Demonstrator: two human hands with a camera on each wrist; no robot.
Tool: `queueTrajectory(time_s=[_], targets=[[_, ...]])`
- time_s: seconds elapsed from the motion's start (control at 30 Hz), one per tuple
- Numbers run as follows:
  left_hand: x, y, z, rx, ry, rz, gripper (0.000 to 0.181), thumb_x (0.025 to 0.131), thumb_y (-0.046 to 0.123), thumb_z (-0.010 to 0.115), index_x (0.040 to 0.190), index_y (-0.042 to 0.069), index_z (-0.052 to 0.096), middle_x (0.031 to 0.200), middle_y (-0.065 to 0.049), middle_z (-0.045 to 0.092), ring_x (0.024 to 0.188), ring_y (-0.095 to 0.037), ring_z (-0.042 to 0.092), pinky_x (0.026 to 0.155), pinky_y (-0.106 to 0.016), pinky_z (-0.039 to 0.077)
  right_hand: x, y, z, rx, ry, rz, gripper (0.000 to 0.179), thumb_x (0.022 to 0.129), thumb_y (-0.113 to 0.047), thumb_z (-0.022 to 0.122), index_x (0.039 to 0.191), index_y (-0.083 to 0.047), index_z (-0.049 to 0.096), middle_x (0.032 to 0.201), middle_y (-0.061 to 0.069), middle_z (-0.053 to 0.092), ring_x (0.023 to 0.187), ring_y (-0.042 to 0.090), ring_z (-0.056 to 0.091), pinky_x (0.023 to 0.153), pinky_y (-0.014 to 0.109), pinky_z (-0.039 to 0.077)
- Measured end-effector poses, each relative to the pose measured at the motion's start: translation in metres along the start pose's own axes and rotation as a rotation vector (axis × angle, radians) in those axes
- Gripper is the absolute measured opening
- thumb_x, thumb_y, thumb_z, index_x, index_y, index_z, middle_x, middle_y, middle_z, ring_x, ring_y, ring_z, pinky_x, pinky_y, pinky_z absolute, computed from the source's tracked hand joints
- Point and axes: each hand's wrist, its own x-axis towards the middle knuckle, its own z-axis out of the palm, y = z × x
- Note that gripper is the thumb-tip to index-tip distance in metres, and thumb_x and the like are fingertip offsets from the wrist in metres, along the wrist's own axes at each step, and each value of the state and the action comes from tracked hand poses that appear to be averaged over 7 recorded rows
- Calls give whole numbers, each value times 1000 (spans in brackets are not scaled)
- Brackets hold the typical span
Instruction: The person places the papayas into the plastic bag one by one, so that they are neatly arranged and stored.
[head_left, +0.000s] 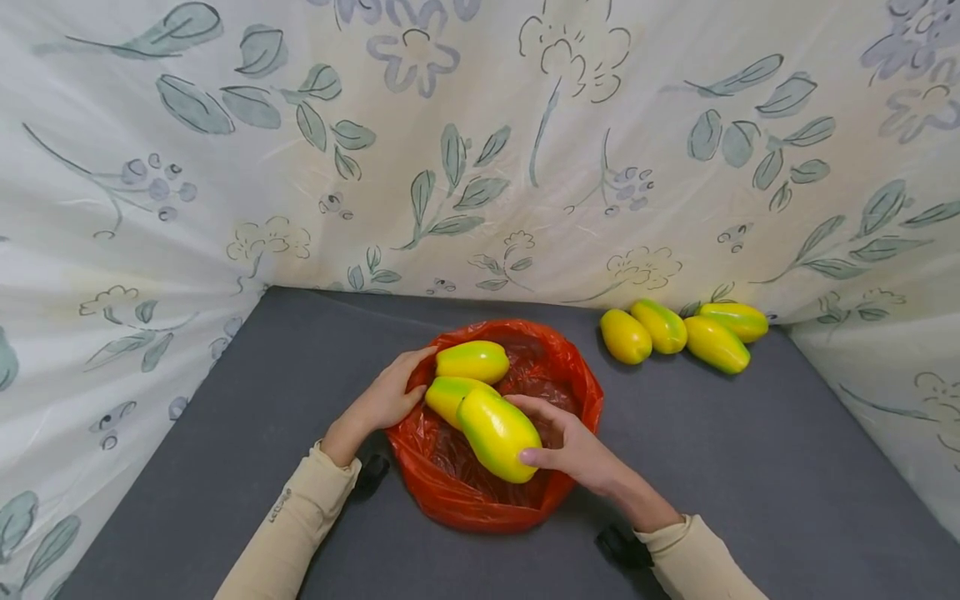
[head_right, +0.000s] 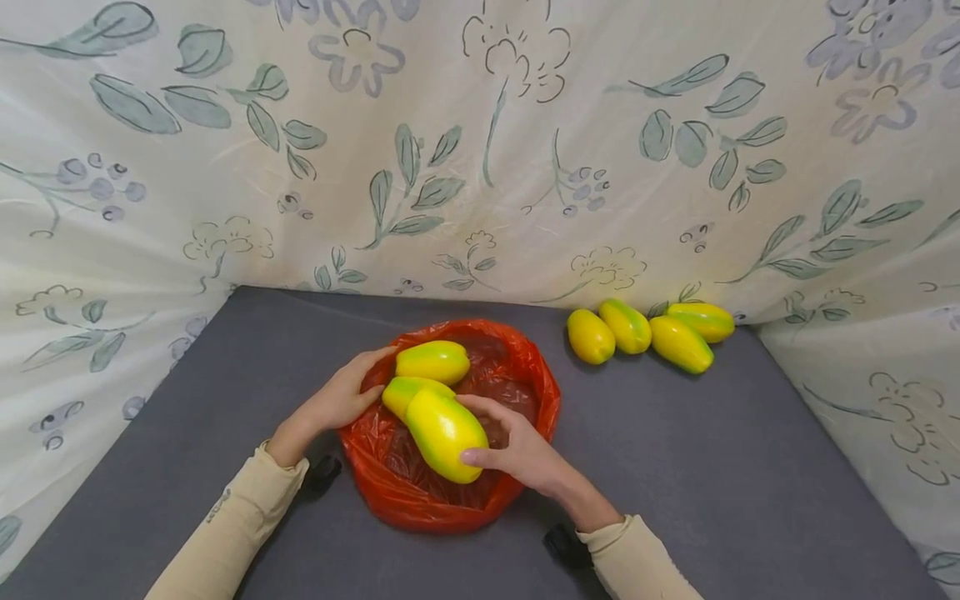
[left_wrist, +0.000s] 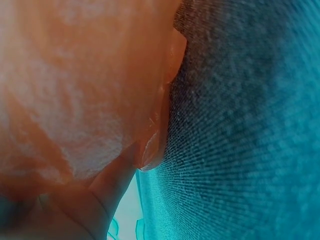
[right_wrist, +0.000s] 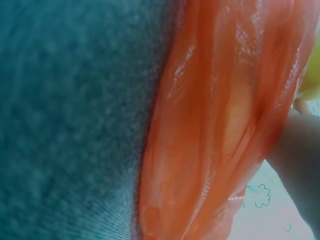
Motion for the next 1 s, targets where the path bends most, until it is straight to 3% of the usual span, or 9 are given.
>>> queueTrajectory(time_s=[0.3,0.7,1.0], targets=[[-1,1,0,4,0,-1,58,90,-2,60,143,-2,36,139,-25,40,125,-40,41,101,-54,36,-1,1,3,-14,-12,10,62,92,-13,64,146,-4,34,138,16,43,113,33,49,90,37,49],[0,4,-3,-7,-7,-21,60,90,-1,60,144,0,36,140,-23,40,126,-38,40,102,-53,35,0,-4,11,-109,-2,53,65,89,-19,69,144,-6,37,134,15,47,111,32,49,85,39,52],[1,8,-6,-23,-17,-25,59,90,-1,60,144,-1,35,140,-24,39,126,-38,40,102,-53,35,0,-4,16,-198,25,110,66,87,-23,71,144,-15,39,138,7,46,115,28,48,87,36,50]])
